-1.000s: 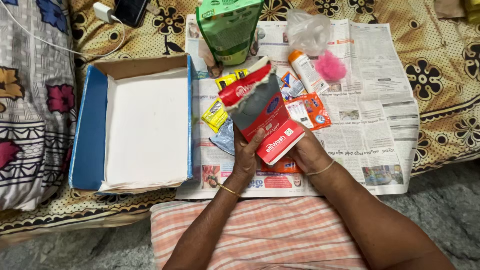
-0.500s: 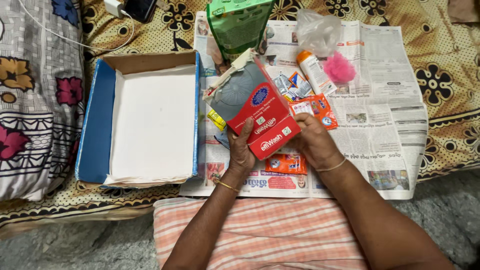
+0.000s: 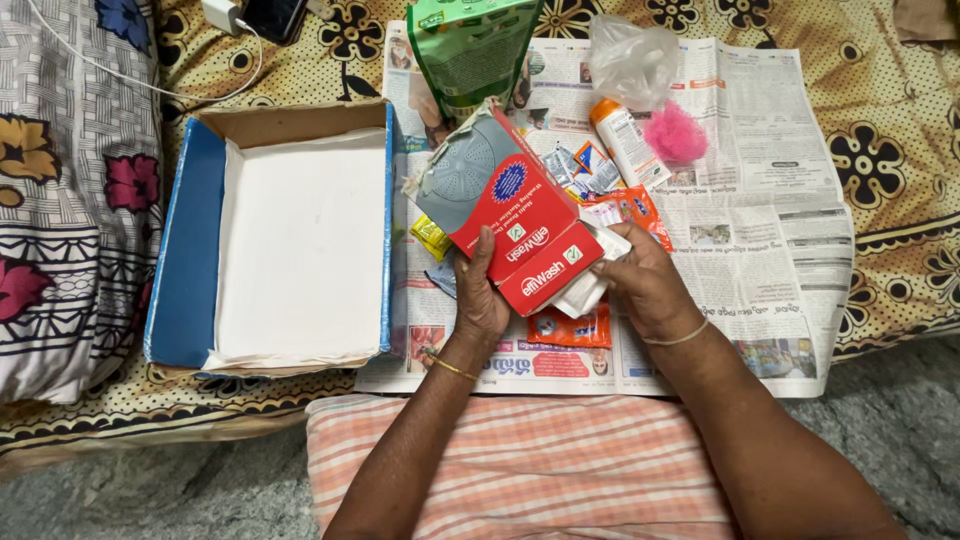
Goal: The person sits on a bed and unpacks a red cardboard box, removing several small sachets and packets. They place the items onto a newspaper spread on the bed and then fold the empty box.
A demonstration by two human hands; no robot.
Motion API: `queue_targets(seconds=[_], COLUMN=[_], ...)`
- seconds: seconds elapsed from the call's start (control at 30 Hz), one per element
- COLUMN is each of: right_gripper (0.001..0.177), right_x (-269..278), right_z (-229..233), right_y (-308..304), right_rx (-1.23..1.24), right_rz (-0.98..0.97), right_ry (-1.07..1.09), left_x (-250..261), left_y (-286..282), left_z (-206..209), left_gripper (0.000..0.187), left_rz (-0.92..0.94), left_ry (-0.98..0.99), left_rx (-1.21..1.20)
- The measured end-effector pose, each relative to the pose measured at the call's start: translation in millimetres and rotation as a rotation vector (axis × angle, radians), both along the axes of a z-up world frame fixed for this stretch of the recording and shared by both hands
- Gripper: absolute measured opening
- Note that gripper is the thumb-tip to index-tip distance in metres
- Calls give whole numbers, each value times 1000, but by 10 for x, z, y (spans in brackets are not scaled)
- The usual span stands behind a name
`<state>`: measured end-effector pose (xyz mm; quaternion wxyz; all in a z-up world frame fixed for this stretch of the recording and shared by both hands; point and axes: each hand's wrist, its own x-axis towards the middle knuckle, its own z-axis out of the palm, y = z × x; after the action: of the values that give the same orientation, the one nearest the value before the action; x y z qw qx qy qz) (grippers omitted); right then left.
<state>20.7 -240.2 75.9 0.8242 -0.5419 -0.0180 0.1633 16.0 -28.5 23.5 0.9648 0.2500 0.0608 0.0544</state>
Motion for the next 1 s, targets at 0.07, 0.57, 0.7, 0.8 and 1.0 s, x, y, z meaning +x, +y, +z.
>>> queue_targets(seconds=[0.07,0.57,0.7,0.8,1.0], right_gripper=[45,47,57,60,56], right_x=[-3,312,232,167,140], right_z=[26,159,381,467,315], right_y=[-10,-679,-576,-481,-523], right_rx=[-29,236,360,385,201], right_rz=[-26,-395,-335,-277,-213], right_ry=[40,-171,-284,-299,-273], left_x=[23,191,113,-9,-62], left_y=[4,107,-43,-196,-324], left_z=[-37,-233,-221,-159,-158], left_gripper=[59,63,66,73,86], left_rz=[-1,-74,-130,-250,-383], left_ry=[51,71,150,26,-92], left_rx=[-32,-268,-43,227,567])
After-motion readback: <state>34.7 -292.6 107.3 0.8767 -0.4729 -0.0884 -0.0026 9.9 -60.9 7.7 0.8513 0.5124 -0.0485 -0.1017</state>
